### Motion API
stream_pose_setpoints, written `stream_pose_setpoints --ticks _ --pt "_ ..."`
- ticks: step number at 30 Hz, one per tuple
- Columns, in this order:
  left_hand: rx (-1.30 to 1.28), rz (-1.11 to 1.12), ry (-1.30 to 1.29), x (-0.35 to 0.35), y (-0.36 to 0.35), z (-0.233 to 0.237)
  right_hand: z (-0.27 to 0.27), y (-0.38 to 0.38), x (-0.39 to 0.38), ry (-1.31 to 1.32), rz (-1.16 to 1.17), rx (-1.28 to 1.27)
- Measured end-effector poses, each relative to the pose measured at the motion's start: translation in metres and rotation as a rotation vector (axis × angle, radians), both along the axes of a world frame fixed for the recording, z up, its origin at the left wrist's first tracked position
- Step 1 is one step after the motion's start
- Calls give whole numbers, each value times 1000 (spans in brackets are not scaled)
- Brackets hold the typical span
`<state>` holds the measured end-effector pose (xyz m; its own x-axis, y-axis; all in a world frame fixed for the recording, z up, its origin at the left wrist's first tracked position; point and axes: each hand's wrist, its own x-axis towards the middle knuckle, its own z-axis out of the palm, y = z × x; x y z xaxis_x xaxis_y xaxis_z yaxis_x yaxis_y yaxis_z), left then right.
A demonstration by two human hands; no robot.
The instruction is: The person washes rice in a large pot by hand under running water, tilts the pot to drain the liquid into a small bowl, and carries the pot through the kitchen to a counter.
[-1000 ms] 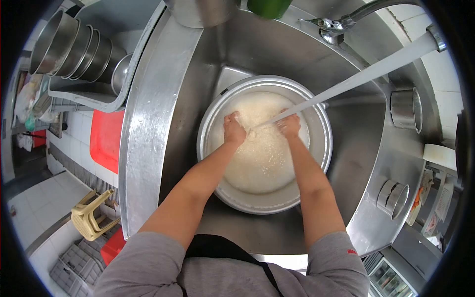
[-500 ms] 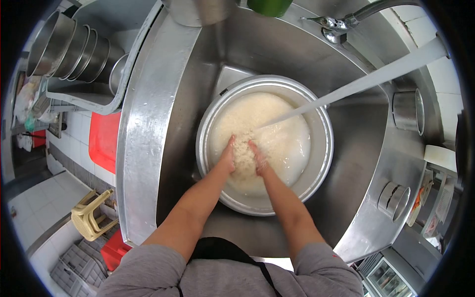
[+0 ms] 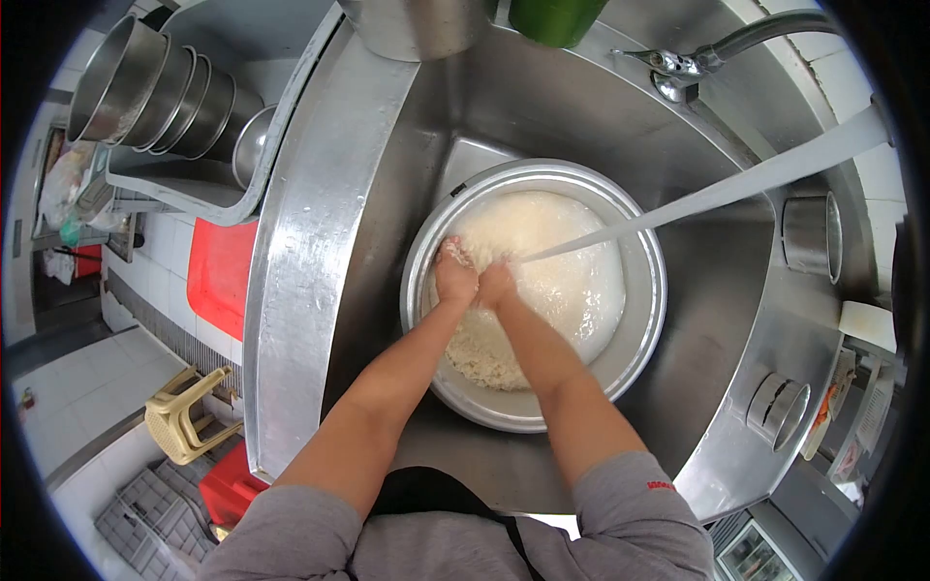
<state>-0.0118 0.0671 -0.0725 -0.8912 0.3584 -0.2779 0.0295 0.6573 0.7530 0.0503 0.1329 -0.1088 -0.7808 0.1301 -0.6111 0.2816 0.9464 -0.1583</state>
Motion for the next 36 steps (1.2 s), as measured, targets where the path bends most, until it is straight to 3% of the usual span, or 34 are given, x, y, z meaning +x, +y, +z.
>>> stream_pose_setpoints --ticks 1,3,7,9,11,13,15,19,20,22,25,26,27,28,29,30,31,32,33,35,36 --pt "0 2 -1 0 0 4 11 20 -11 -105 76 2" --pt "-179 -189 13 2 -1 8 45 50 -25 -75 70 138" --pt "-354 -253 -70 -1 -9 -11 43 101 -2 53 -275 105" --pt "-317 -182 -430 -5 -19 -16 40 128 21 94 -396 87" --pt "-359 -152 -503 0 -25 -21 41 154 45 -90 -566 -66" --pt "-309 -5 -707 17 -39 -32 43 158 84 -92 -866 -152" --pt "-269 48 -771 37 -49 -29 31 159 127 -134 -1002 -578" --pt "-268 207 -1001 58 -42 15 33 87 192 -153 -1598 -915" --pt "-269 207 -1002 64 -45 6 45 65 192 -149 -1667 -1026" --pt "-212 111 -1216 76 -51 -14 54 26 186 -155 -1735 -1140" --pt "-187 -21 -1293 79 -59 -8 26 -16 180 -107 -1915 -1301" --pt "-194 -23 -1286 78 -60 -6 16 -27 176 -67 -1919 -1518" --pt "-42 -134 -1146 77 -61 -6 9 -38 170 -21 -1912 -1735" --pt "109 -242 -1006 79 -60 -5 20 -46 155 -15 -1919 -1739" --pt "104 -248 -1008 78 -55 -5 49 -51 130 17 -1972 -1703" --pt "-20 -60 -1035 73 -45 -5 63 -51 113 47 -2025 -1666" --pt "-143 131 -1051 67 -35 -7 50 -50 108 47 -2028 -1668" --pt "-146 131 -1050 63 -27 -10 29 -49 102 258 -1954 -1509" --pt "6 137 -944 59 -21 -19 5 -46 97 452 -1864 -1346" --pt "159 145 -831 50 -3 -22 -36 -8 98 355 -878 -271" --pt "69 -58 -539 46 7 -16 -14 10 81 263 -1006 -230"
